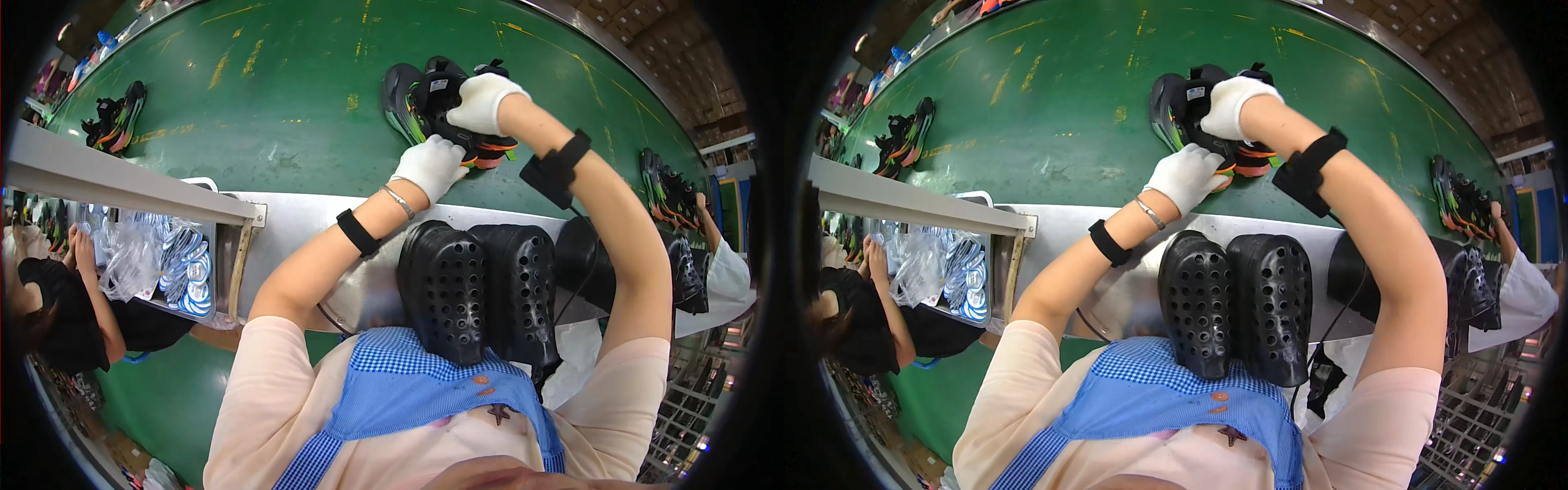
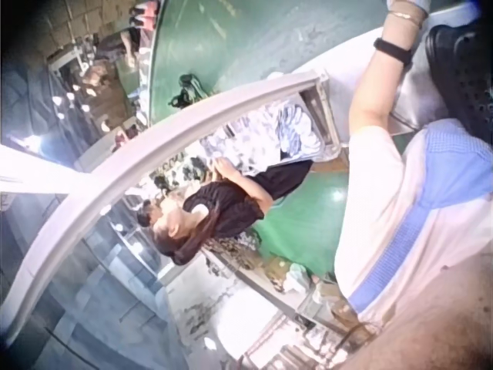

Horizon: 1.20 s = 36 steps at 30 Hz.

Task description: Attaching shoe soles to the upper part of the sneakers in a factory assembly line.

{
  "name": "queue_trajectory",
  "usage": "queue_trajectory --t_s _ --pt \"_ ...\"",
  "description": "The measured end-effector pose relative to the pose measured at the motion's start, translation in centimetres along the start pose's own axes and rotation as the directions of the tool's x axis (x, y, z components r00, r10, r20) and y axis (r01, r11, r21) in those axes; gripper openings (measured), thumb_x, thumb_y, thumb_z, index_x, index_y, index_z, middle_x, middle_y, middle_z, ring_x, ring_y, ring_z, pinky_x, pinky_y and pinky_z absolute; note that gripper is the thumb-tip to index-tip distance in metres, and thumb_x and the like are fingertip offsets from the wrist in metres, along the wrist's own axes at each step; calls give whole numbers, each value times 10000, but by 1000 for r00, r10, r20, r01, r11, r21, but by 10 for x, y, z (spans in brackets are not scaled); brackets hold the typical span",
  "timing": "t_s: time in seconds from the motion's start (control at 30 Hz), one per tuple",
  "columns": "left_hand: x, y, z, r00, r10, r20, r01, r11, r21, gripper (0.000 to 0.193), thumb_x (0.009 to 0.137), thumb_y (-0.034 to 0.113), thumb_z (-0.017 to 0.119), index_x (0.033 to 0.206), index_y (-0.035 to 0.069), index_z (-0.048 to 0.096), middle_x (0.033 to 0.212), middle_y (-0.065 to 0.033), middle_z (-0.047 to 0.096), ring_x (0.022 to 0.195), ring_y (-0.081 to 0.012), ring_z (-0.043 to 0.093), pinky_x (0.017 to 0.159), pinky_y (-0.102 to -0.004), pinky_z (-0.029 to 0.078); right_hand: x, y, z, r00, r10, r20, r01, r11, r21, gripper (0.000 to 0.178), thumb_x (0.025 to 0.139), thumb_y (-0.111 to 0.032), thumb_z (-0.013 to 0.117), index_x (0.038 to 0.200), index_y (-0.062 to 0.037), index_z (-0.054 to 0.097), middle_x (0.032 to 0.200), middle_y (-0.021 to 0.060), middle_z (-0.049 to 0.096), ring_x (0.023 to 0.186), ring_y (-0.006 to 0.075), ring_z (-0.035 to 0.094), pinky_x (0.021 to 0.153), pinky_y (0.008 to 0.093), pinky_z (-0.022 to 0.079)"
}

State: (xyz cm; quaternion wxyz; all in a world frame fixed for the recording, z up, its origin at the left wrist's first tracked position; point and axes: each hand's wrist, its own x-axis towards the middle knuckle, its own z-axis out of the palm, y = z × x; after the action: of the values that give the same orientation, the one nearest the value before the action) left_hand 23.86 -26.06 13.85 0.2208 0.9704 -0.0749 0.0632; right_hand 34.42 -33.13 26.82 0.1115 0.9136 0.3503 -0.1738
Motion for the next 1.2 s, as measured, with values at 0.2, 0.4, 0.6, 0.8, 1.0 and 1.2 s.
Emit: queue_trajectory --t_s 0.2,0.4,0.6,0.8,1.0,1.2 --pt "17 5 -11 974 -104 200 106 994 4 316 844 372 645 969 90 709 969 -125 709 945 -304 670 808 -406 546 20 -21 45 995 87 -46 -81 989 124 361 859 -330 590 1004 -29 726 1045 206 694 990 332 678 865 408 539" --pt "42 0 -23 874 -77 479 47 996 75 376 765 341 640 1013 71 726 1029 -183 703 976 -313 676 863 -378 535 31 -21 27 994 -94 50 100 986 -131 425 842 -387 582 965 -7 725 988 229 697 940 328 687 841 413 541" --pt "47 -3 -30 830 3 557 -34 998 46 366 831 321 575 1121 139 707 1104 -112 705 1009 -280 670 869 -385 516 66 -19 47 985 -144 -99 135 986 -93 363 882 -392 615 974 -58 722 954 181 711 884 341 691 782 433 549" --pt "78 -8 31 830 217 514 -144 973 -179 453 908 401 517 1350 304 542 1346 20 585 1205 -212 544 1055 -373 366 41 -21 37 993 -10 -114 1 997 -73 342 866 -361 615 1003 -65 718 1030 184 697 964 349 666 843 442 527" --pt "77 -1 42 803 69 592 -102 995 23 508 813 317 556 1320 282 556 1348 43 563 1239 -191 517 1019 -378 405 4 12 30 997 53 63 -79 838 540 240 843 -223 621 915 2 663 770 175 655 733 326 644 723 379 517" --pt "85 -32 83 836 181 518 -286 950 128 270 776 242 611 1013 173 722 980 -37 713 879 -234 652 778 -432 477 -125 24 -37 844 -169 -510 262 958 115 124 915 -88 565 947 9 636 796 43 598 753 172 588 714 299 471"
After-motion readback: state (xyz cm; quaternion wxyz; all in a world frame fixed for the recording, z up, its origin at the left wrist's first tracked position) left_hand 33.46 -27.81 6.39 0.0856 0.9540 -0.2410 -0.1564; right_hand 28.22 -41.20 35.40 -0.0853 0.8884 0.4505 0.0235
